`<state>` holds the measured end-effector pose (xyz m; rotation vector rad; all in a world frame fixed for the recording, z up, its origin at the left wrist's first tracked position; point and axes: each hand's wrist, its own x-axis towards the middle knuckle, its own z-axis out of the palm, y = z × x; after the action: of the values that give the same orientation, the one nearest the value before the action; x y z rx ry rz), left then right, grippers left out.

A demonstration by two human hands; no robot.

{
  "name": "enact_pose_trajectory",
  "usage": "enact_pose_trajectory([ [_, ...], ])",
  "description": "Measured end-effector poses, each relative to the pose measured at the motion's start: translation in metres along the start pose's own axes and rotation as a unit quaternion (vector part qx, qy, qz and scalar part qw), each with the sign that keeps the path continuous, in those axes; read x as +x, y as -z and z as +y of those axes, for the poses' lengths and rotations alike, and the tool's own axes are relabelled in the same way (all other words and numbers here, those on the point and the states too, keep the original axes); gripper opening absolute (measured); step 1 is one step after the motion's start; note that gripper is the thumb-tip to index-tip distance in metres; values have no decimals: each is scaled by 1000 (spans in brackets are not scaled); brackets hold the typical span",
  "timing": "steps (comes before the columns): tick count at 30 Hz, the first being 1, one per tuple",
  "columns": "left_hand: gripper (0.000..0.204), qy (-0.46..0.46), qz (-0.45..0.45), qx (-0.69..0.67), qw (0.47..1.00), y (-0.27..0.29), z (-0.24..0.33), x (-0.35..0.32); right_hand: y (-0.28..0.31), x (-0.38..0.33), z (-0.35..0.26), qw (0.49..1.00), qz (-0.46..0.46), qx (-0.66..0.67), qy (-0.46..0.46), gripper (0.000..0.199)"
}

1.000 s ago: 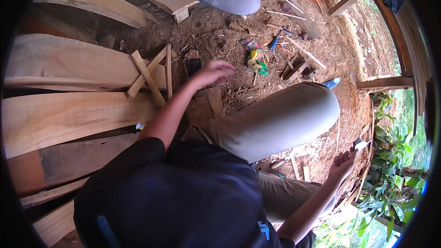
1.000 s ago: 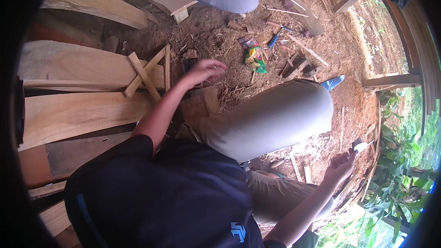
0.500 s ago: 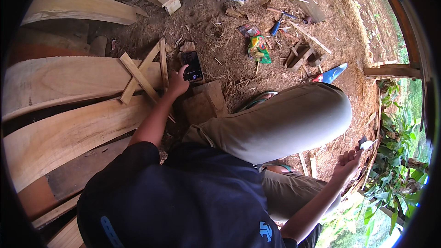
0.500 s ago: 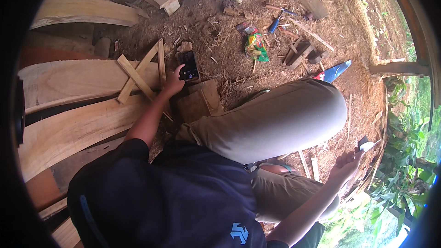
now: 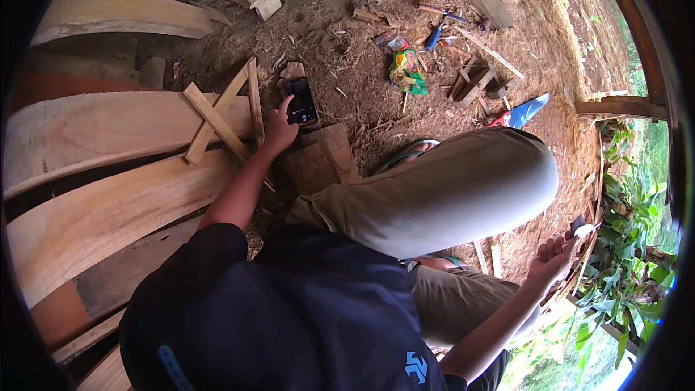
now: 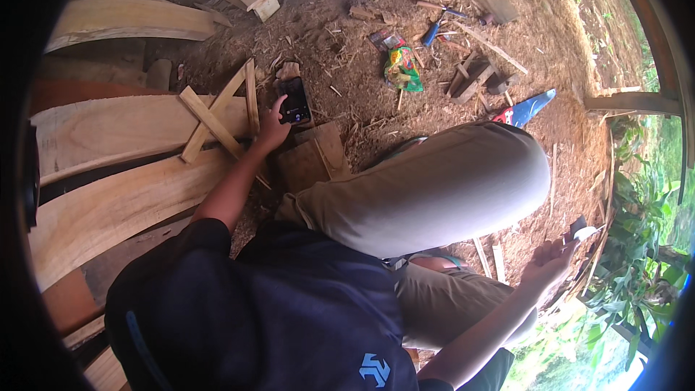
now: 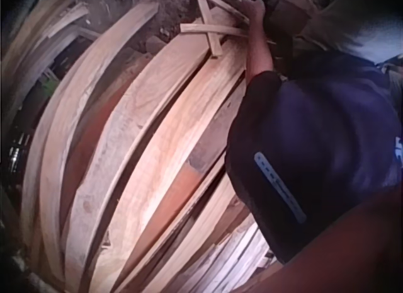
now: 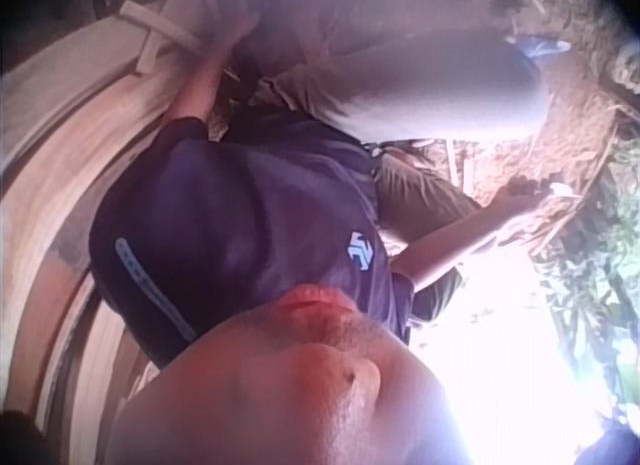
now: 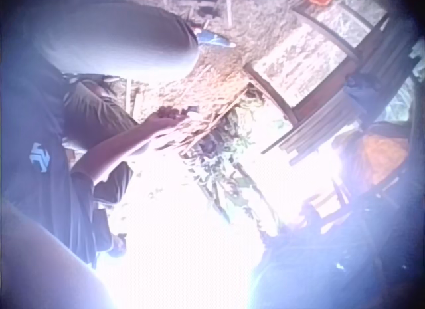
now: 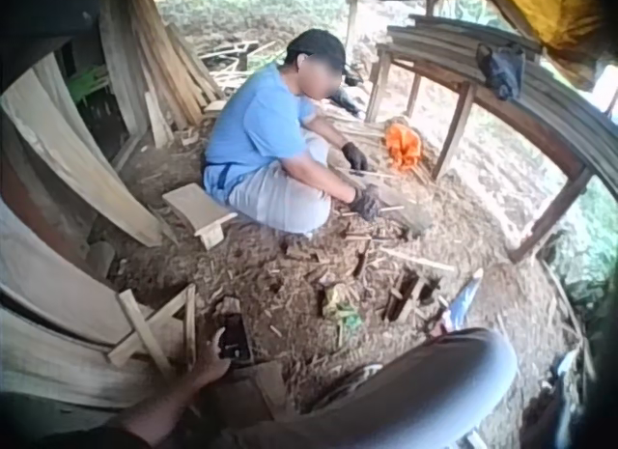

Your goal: The person sits on the ground and repeatedly rubs a small wooden stick against a rectangular sharpening stone to smooth or sharpen its surface. The person holds the stone in one hand and the stick in the other, performing a consistent back-and-forth motion. Other people are visible in the background working with wood.

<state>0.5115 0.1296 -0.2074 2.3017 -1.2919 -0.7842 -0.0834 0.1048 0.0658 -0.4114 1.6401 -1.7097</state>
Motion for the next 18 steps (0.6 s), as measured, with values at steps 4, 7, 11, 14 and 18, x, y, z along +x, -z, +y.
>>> enact_pose_trajectory([
  [4, 82, 24, 17, -28, 999, 1, 9, -3, 5, 4, -1, 1000, -20, 20, 1, 25],
  [7, 80, 11, 102, -103, 989, -12, -12, 8, 3, 5, 1, 1000, -19, 21, -7, 27],
  [11, 85, 81, 72, -111, 988, -17, -11, 21, 3, 4, 1, 999, -25, 26, -4, 29],
  [14, 88, 82, 82, -97, 988, -19, -7, 25, 3, 2, 0, 999, -24, 21, 0, 29],
  [18, 90, 78, 78, -83, 990, -19, -10, 23, 3, 4, 0, 1000, 5, 20, 2, 28],
])
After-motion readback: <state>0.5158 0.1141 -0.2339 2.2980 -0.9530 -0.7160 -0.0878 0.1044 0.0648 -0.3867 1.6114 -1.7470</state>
